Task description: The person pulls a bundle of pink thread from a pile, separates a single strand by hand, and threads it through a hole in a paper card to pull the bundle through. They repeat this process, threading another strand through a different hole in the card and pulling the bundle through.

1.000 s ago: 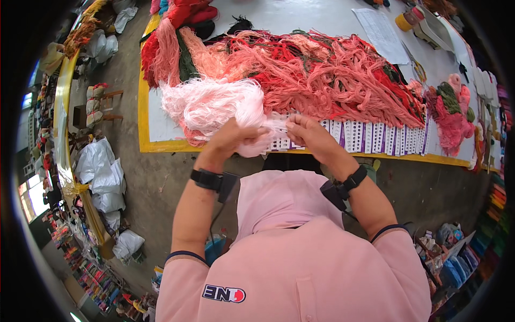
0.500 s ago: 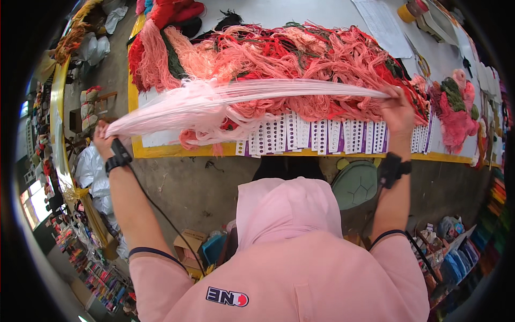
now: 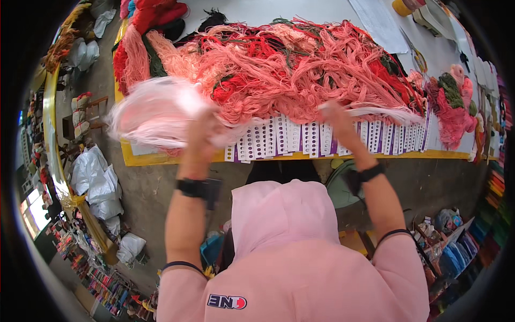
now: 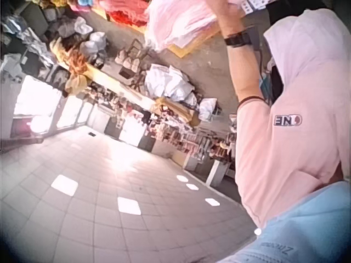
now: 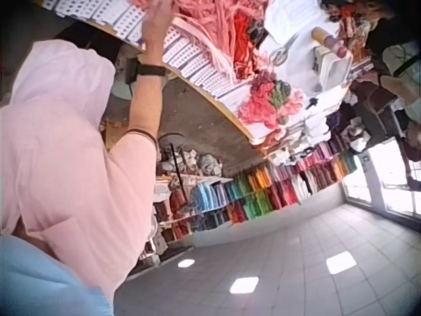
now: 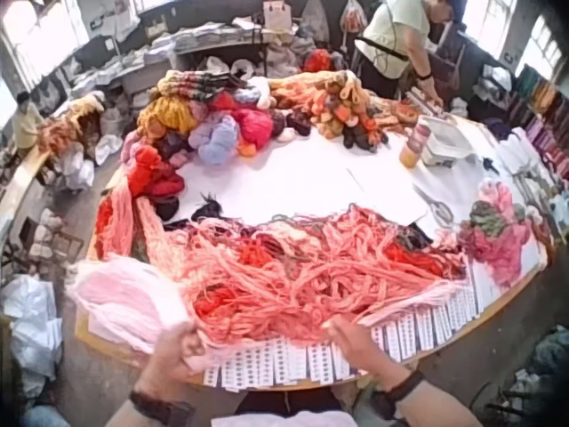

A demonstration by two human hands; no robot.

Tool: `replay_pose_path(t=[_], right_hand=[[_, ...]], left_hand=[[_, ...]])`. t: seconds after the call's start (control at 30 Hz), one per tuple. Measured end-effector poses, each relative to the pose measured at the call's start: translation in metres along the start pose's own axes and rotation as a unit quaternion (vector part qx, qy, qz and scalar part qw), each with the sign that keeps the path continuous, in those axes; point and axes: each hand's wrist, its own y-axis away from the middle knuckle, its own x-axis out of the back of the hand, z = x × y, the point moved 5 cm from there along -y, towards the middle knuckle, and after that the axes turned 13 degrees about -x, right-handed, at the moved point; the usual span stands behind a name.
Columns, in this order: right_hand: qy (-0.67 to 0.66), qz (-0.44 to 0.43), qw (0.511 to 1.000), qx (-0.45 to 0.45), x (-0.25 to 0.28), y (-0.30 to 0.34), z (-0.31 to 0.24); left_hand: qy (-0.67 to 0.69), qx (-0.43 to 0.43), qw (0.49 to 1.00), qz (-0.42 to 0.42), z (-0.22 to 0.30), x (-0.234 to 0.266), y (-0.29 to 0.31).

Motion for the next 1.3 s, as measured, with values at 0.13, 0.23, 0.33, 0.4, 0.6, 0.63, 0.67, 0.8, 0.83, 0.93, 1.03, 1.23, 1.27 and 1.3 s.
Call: replay_pose_path(t=[0.13,0.23,0.33,0.4,0.6,0.63,0.67,0.8,0.83,0.93,1.03,1.23,1.27,1.3], right_hand=[[-0.105,-0.154,0.973,-0.133,-0.101,-0.019,0.003],[-0.029,-0.165,0.978,-0.123,-0.100,-0.028,-0.008],[-0.063,-0.172,0.974,-0.132,-0.093,-0.034,-0.016],[-0.110,-0.175,0.963,-0.175,-0.094,-0.033,-0.013],[-0.013,-0.145,0.987,-0.073,-0.097,-0.041,-0.014],[0.002,-0.153,0.984,-0.091,-0.098,-0.044,-0.013],[0.034,-0.152,0.986,-0.061,-0.098,-0.047,-0.017],[0.160,-0.154,0.975,-0.019,-0.103,-0.054,-0.027],[0.169,-0.169,0.971,-0.031,-0.106,-0.055,-0.026],[0.159,-0.129,0.977,-0.064,-0.104,-0.056,-0.022],[0.084,-0.128,0.981,-0.118,-0.101,-0.054,-0.014],[0.038,-0.128,0.982,-0.135,-0.099,-0.048,-0.013],[0.042,-0.120,0.982,-0.140,-0.099,-0.047,-0.013],[0.038,-0.104,0.985,-0.131,-0.098,-0.046,-0.014]], left_hand=[[-0.147,0.091,0.984,-0.041,-0.116,-0.036,-0.007],[-0.267,0.106,0.958,-0.003,-0.148,-0.039,-0.016],[-0.530,0.004,0.848,-0.010,-0.147,-0.046,-0.020],[-0.662,-0.082,0.744,-0.029,-0.140,-0.055,-0.016],[-0.523,-0.124,0.833,-0.129,-0.131,-0.049,-0.016],[-0.492,-0.107,0.853,-0.137,-0.131,-0.046,-0.018],[-0.460,-0.089,0.872,-0.143,-0.131,-0.045,-0.020],[-0.346,0.039,0.928,-0.132,-0.138,-0.042,-0.020],[-0.354,0.027,0.925,-0.134,-0.136,-0.045,-0.021],[-0.433,0.014,0.891,-0.135,-0.130,-0.050,-0.022],[-0.485,-0.069,0.856,-0.167,-0.120,-0.055,-0.023],[-0.648,-0.179,0.724,-0.154,-0.111,-0.040,-0.020],[-0.616,-0.163,0.760,-0.126,-0.112,-0.035,-0.019],[-0.617,-0.161,0.759,-0.128,-0.112,-0.034,-0.019]])
